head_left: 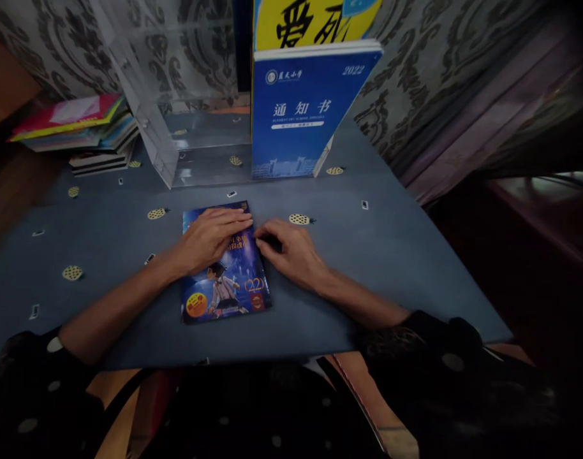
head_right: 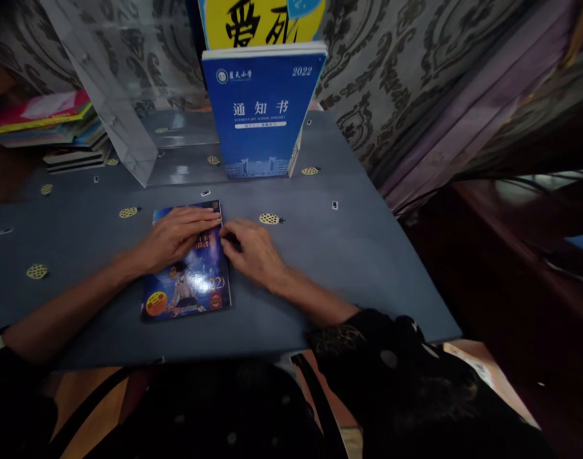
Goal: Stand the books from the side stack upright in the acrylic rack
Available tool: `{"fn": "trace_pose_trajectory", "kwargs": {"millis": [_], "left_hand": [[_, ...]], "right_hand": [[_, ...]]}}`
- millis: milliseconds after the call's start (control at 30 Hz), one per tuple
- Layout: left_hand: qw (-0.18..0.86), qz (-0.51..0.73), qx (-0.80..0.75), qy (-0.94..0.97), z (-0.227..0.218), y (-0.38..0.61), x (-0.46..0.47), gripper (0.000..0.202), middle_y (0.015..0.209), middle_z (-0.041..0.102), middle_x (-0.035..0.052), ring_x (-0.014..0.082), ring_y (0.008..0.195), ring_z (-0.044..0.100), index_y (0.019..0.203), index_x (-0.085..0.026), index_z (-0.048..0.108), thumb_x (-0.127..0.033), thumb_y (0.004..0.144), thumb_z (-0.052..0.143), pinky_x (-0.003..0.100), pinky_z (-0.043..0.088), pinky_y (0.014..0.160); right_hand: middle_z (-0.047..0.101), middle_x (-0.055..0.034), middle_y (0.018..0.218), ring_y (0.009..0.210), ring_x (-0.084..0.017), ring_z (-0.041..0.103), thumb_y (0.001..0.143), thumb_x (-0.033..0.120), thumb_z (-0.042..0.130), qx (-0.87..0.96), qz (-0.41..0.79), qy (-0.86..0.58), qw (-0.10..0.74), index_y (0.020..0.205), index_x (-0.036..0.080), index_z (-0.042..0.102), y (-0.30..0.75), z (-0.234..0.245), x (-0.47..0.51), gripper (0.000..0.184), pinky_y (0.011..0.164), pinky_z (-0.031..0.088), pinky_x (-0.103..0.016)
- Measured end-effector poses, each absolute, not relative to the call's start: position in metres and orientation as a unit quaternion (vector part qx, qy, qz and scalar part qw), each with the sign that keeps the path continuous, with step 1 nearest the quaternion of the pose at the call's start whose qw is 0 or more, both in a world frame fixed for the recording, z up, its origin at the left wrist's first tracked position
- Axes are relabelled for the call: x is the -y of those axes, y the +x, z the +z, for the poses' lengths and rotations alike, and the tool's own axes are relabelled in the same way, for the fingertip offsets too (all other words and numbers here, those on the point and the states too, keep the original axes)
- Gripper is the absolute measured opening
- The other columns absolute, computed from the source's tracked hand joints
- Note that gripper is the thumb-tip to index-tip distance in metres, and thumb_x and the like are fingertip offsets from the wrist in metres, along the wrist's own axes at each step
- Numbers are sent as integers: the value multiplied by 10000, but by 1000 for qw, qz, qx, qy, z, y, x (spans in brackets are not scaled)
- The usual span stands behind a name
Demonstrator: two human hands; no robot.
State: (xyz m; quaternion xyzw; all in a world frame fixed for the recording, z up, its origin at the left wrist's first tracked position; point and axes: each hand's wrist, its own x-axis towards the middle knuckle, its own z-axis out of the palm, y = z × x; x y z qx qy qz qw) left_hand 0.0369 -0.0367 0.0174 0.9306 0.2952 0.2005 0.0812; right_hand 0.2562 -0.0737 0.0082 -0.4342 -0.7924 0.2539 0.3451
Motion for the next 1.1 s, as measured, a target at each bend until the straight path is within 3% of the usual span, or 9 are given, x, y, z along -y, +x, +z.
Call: {"fn": "trace_pose_trajectory", "kwargs": {"millis": [167,333,567,700,900,1100], "left_hand": [[75,202,-275,937,18,37,55,408,1328,658,83,232,1278,571,1282,-179,632,-112,950,403,487,450,1060],[70,172,-263,947,24,37,82,409,1337,650,81,232,1293,554,1280,-180,629,-90,943,415,477,459,1059],[103,127,-242,956,36,41,132,378,1378,618,76,231,1286,549,1290,-218,617,-126,966,446,463,450,1058],[74,115,-246,960,36,43,151,374,1383,616,79,247,1306,531,1328,-203,578,-151,973,475,476,420,1076],[61,81,-234,967,34,40,155,492,1438,571,82,249,1349,494,1408,-182,495,-96,924,506,456,404,1096],[40,104,-242,964,27,19,153,512,1417,592,52,203,1348,500,1410,-225,496,-55,928,461,430,396,1120]], "right_hand": [[681,-22,841,769,-166,634,888,156,507,766,262,-456,369,917,199,600,258,8,74,106,738,501,-304],[680,-62,937,851,-201,645,885,157,501,776,233,-443,382,1010,189,603,259,5,73,164,795,532,-363],[635,-135,1236,1173,-264,590,918,180,490,820,202,-391,367,1124,192,615,259,4,76,242,1012,478,-492],[557,-157,1401,1286,-287,532,947,255,491,843,197,-378,329,1231,176,602,258,1,73,315,1070,433,-537],[484,-157,1496,1375,-308,448,965,315,479,876,165,-384,240,1360,161,541,249,2,48,428,1110,373,-569],[502,-154,1477,1301,-328,504,977,411,469,873,117,-416,225,1371,168,540,245,3,36,468,1071,410,-562]]}}
